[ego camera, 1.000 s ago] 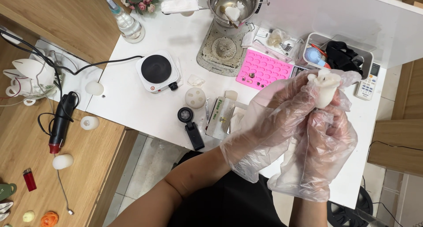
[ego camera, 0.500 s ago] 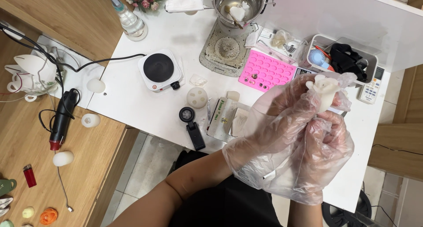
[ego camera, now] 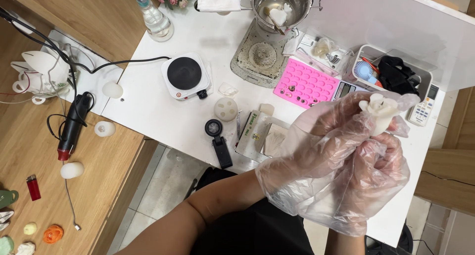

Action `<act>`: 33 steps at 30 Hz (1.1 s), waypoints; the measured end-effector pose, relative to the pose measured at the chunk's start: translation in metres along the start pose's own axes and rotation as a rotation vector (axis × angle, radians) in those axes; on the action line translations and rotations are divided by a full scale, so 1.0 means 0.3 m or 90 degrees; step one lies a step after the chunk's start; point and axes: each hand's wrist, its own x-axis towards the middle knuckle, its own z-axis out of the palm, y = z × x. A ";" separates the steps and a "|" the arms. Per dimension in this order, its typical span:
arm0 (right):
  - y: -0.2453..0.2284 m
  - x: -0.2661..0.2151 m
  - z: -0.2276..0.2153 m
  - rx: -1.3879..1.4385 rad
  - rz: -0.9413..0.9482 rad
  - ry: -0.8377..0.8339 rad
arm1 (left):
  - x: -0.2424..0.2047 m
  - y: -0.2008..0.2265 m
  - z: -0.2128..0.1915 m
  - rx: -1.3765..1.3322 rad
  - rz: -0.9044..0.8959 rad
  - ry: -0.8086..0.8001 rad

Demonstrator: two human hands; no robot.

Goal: Sculpting and assembling decorative wax flowers at a workbench.

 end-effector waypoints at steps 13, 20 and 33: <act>-0.010 0.031 0.016 0.039 0.000 -0.005 | 0.012 -0.035 -0.051 0.059 -0.015 0.014; -0.065 0.049 0.045 0.009 -0.012 -0.028 | 0.070 0.028 -0.021 -0.007 0.008 -0.009; -0.122 0.030 0.059 -0.218 -0.118 -0.040 | 0.068 0.132 0.009 -0.107 -0.091 0.151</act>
